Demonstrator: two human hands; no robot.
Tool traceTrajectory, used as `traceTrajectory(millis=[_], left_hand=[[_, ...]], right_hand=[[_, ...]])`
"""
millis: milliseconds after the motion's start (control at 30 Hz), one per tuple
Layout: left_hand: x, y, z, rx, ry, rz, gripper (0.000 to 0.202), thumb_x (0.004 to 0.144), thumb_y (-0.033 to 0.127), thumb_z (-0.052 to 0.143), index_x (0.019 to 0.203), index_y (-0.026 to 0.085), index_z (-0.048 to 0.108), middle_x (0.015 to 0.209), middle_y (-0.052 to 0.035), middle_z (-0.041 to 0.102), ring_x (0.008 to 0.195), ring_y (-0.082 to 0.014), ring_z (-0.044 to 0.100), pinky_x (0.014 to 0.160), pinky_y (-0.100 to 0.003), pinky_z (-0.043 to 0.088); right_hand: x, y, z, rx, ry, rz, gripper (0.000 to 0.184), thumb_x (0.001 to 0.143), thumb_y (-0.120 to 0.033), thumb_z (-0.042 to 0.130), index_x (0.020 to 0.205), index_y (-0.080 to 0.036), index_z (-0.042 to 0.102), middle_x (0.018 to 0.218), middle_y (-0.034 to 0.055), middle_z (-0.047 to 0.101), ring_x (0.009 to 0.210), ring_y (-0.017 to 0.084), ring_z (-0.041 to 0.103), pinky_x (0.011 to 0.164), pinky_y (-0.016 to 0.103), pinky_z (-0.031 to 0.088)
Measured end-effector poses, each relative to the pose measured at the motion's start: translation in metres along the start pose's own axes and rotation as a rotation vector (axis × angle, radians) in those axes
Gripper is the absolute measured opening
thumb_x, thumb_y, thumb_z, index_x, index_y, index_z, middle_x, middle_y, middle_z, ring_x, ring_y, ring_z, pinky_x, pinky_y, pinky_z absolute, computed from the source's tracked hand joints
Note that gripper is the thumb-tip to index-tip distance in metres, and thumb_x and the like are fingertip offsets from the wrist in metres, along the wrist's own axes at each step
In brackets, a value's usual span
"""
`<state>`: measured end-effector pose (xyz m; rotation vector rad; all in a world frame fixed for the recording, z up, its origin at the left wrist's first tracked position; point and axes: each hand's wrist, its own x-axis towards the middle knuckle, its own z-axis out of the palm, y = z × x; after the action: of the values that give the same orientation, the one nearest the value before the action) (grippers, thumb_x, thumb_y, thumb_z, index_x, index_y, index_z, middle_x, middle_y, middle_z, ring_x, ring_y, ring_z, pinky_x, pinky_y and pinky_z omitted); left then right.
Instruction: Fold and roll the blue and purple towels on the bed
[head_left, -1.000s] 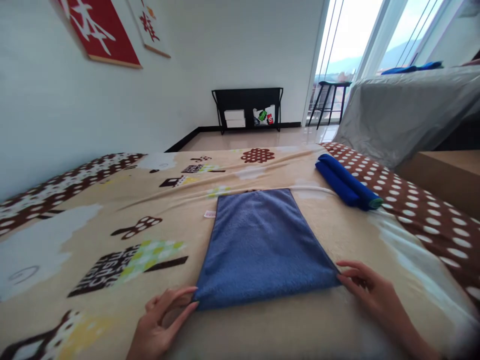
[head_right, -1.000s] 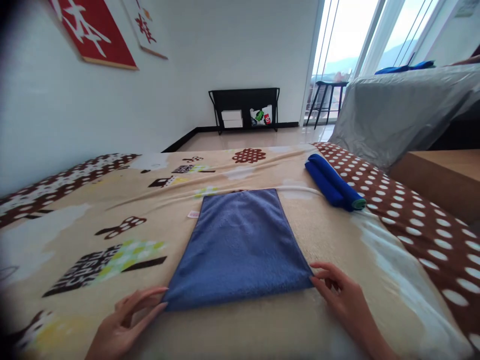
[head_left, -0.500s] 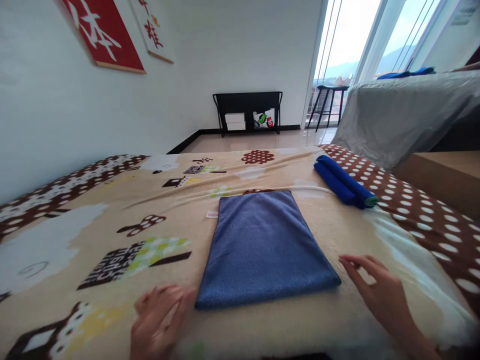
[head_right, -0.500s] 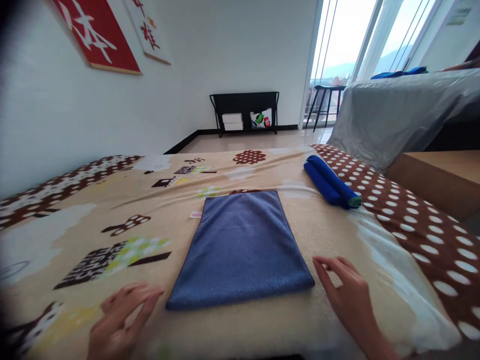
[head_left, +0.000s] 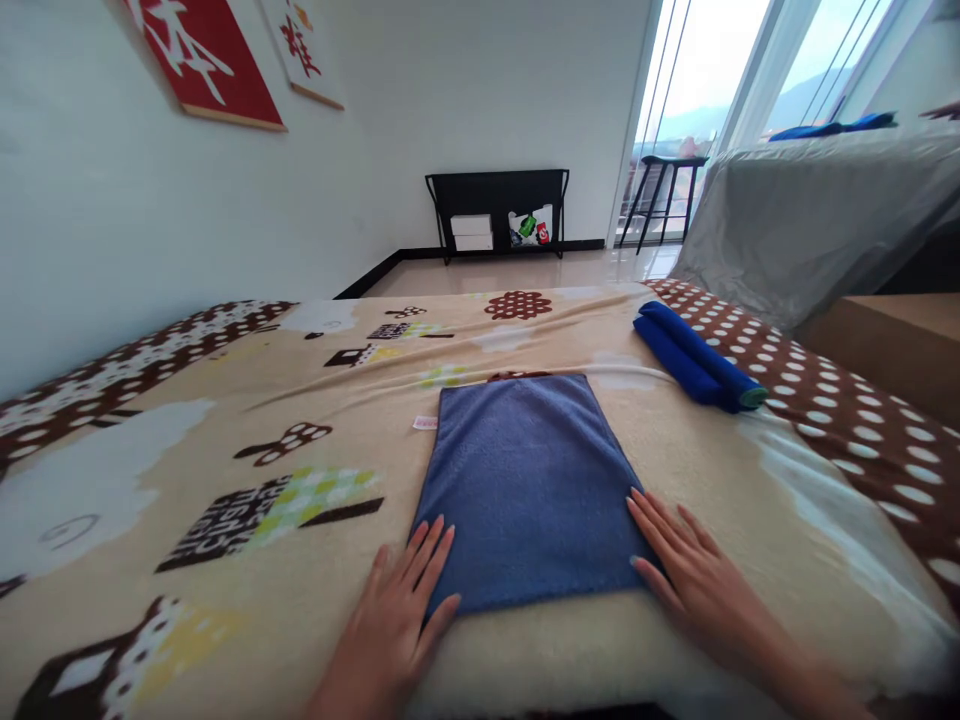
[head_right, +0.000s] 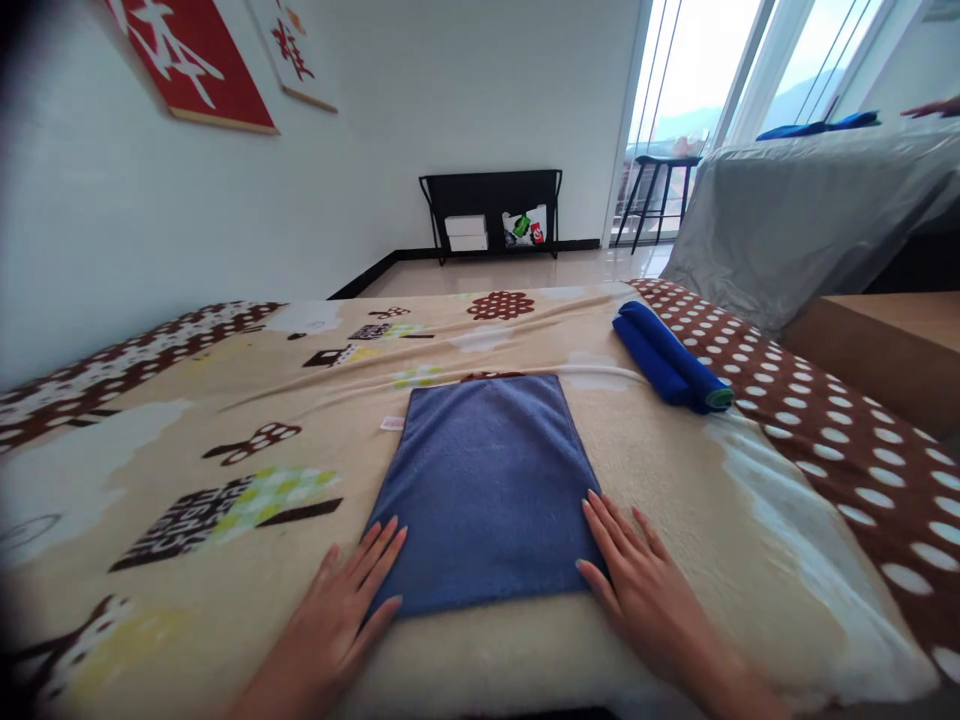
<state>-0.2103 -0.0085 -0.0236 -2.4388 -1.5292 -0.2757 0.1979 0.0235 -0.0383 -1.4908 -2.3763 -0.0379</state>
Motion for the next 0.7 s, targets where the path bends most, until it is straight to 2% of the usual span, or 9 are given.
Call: traceTrajectory(millis=[133,200,267,333,400,467,533,600,700], left_hand=[[0.072,0.025,-0.019,-0.077,-0.025,0.008,0.062,0.102,0.040,0.036,0.159,0.024,0.015,0.163,-0.0068,0.027,0.150,-0.0228,0.027,0.122,-0.052,0.024],[0.115,0.038,-0.016,-0.115,-0.078,0.003,0.058,0.103,0.033,0.031,0.158,0.017,0.020,0.164,-0.0084,0.022,0.152,-0.0215,0.022,0.123,-0.048,0.025],[0.135,0.036,-0.002,-0.129,-0.138,-0.033,0.058,0.103,0.035,0.031,0.157,0.014,0.025,0.164,-0.0097,0.023,0.152,-0.0224,0.022,0.122,-0.049,0.025],[0.125,0.018,0.014,-0.133,-0.170,-0.083,0.061,0.102,0.044,0.033,0.157,0.017,0.026,0.163,-0.0095,0.025,0.151,-0.0233,0.025,0.122,-0.050,0.025],[0.094,-0.008,0.025,-0.131,-0.172,-0.116,0.063,0.102,0.050,0.033,0.158,0.022,0.022,0.163,-0.0077,0.029,0.150,-0.0224,0.028,0.122,-0.050,0.025],[0.065,-0.028,0.025,-0.116,-0.163,-0.117,0.062,0.102,0.050,0.033,0.158,0.027,0.020,0.162,-0.0058,0.032,0.149,-0.0222,0.030,0.122,-0.052,0.023],[0.061,-0.036,0.018,-0.108,-0.153,-0.104,0.060,0.102,0.049,0.032,0.158,0.029,0.021,0.161,-0.0053,0.034,0.149,-0.0232,0.031,0.122,-0.054,0.021],[0.090,-0.032,0.009,-0.127,-0.137,-0.082,0.060,0.103,0.047,0.030,0.158,0.027,0.021,0.162,-0.0063,0.030,0.150,-0.0233,0.029,0.123,-0.054,0.020],[0.174,-0.016,0.006,-0.173,-0.114,-0.053,0.060,0.103,0.038,0.028,0.159,0.018,0.020,0.166,-0.0074,0.020,0.153,-0.0210,0.018,0.125,-0.047,0.017]], right_hand=[[0.066,-0.043,-0.008,0.059,0.025,-0.085,0.056,0.103,-0.042,0.035,0.156,-0.022,0.033,0.161,0.0046,0.028,0.150,0.023,0.026,0.123,0.048,0.028],[0.105,-0.067,0.001,0.083,-0.002,-0.134,0.054,0.104,-0.038,0.031,0.154,-0.019,0.037,0.161,0.0057,0.027,0.151,0.021,0.024,0.123,0.046,0.028],[0.123,-0.069,0.013,0.099,-0.047,-0.147,0.056,0.104,-0.042,0.031,0.154,-0.018,0.038,0.160,0.0071,0.028,0.150,0.021,0.024,0.124,0.045,0.027],[0.116,-0.046,0.022,0.101,-0.084,-0.112,0.061,0.103,-0.051,0.033,0.155,-0.019,0.034,0.161,0.0071,0.027,0.150,0.021,0.024,0.124,0.046,0.025],[0.092,-0.010,0.023,0.091,-0.105,-0.052,0.066,0.102,-0.056,0.032,0.158,-0.022,0.027,0.162,0.0055,0.025,0.151,0.021,0.022,0.124,0.047,0.024],[0.073,0.021,0.015,0.080,-0.110,-0.009,0.066,0.102,-0.056,0.031,0.159,-0.025,0.022,0.162,0.0040,0.026,0.151,0.020,0.021,0.125,0.048,0.022],[0.077,0.032,0.005,0.069,-0.083,0.000,0.065,0.102,-0.056,0.030,0.159,-0.025,0.025,0.161,0.0044,0.027,0.151,0.020,0.020,0.125,0.048,0.021],[0.110,0.020,0.001,0.068,-0.042,-0.047,0.064,0.102,-0.055,0.030,0.157,-0.021,0.031,0.162,0.0061,0.026,0.152,0.021,0.018,0.125,0.048,0.019],[0.190,-0.021,0.011,0.074,-0.037,-0.144,0.062,0.103,-0.048,0.028,0.155,-0.014,0.035,0.162,0.0084,0.024,0.153,0.022,0.016,0.126,0.045,0.018]])
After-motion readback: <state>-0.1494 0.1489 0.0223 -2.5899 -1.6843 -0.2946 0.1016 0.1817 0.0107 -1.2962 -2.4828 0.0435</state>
